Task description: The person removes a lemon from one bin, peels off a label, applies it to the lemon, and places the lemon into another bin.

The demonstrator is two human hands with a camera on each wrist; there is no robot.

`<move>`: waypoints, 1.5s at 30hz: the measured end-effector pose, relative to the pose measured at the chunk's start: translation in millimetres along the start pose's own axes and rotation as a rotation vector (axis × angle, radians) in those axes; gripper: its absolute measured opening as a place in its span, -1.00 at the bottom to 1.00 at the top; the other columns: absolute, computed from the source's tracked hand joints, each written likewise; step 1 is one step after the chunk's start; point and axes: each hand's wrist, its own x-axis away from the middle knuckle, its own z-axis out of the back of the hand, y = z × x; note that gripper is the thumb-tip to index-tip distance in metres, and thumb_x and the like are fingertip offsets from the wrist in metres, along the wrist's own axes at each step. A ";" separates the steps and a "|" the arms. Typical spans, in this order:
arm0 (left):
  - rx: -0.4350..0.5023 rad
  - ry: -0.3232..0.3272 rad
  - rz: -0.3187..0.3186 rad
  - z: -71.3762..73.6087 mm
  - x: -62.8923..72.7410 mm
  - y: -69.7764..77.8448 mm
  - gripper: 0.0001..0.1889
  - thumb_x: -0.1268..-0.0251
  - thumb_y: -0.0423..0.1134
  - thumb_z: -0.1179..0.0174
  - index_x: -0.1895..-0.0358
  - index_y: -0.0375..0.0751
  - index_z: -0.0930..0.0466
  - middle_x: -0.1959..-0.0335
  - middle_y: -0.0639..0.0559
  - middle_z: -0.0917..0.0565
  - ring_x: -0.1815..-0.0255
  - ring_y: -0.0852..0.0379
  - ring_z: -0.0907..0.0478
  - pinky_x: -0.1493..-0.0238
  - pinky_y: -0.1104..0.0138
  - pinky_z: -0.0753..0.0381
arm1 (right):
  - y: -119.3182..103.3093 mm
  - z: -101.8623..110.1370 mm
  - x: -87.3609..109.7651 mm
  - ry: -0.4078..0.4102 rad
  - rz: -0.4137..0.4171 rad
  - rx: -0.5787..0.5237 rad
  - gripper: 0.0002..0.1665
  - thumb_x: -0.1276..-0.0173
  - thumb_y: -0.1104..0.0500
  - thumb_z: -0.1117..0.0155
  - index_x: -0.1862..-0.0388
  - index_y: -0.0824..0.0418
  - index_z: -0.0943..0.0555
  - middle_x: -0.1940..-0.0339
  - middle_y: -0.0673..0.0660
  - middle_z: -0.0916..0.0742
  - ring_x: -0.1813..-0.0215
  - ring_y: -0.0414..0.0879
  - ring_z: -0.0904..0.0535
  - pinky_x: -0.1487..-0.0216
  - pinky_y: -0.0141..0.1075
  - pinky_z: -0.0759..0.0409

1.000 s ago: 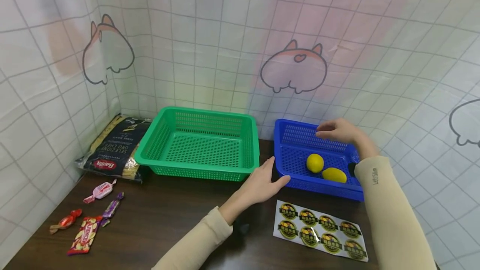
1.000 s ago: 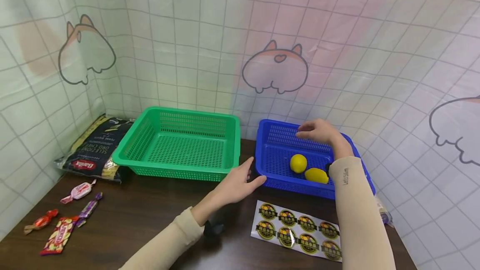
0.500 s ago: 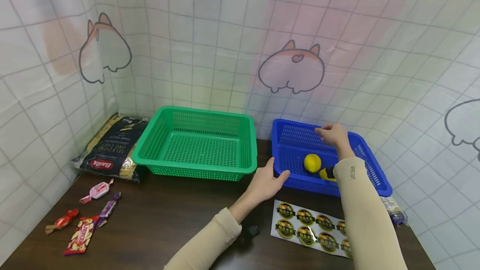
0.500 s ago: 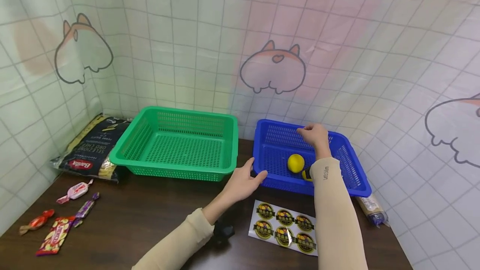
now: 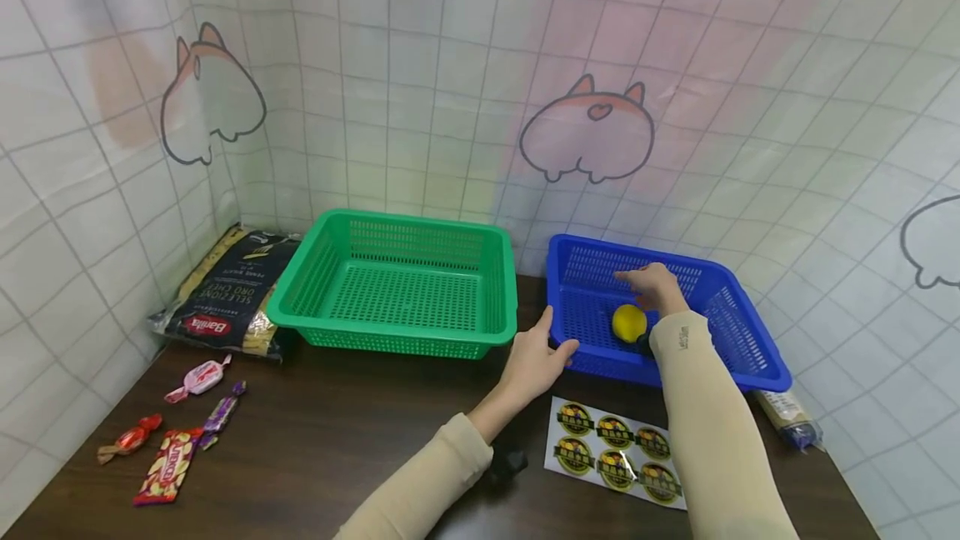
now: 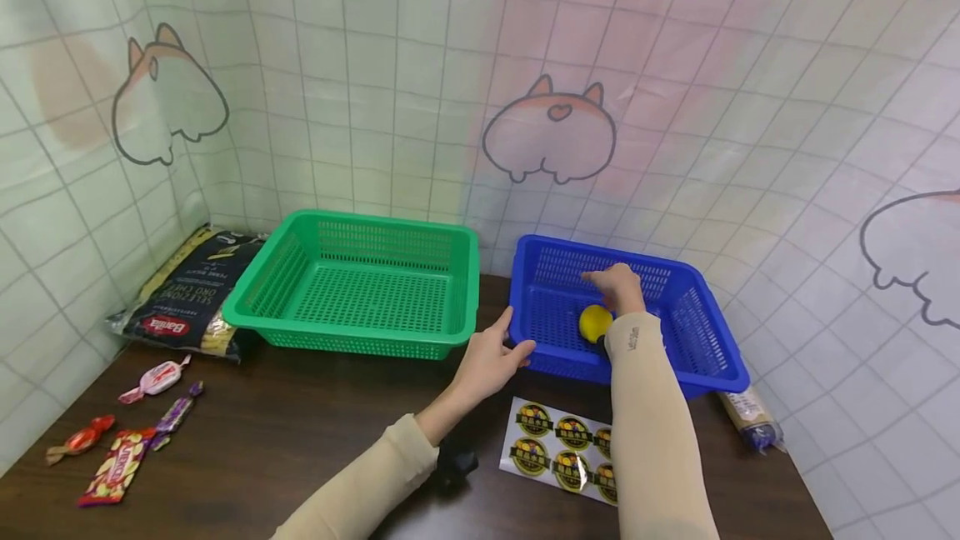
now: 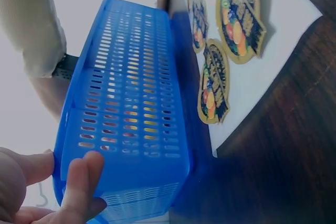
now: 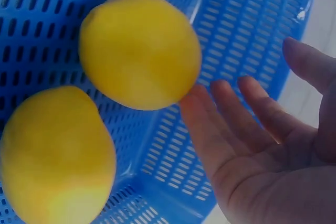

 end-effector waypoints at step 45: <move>0.036 -0.025 0.015 0.1 1.6 -6.6 -0.26 -0.45 0.06 -0.14 -0.56 -0.11 -0.10 0.55 0.05 -0.75 0.71 0.34 -0.46 0.75 0.47 -0.22 | -32.0 -15.2 16.0 -0.030 -0.034 0.213 -0.09 -0.23 -0.02 -0.45 -0.33 0.47 -0.27 -0.07 0.43 -0.55 0.09 0.16 -0.59 -0.11 -0.01 -0.70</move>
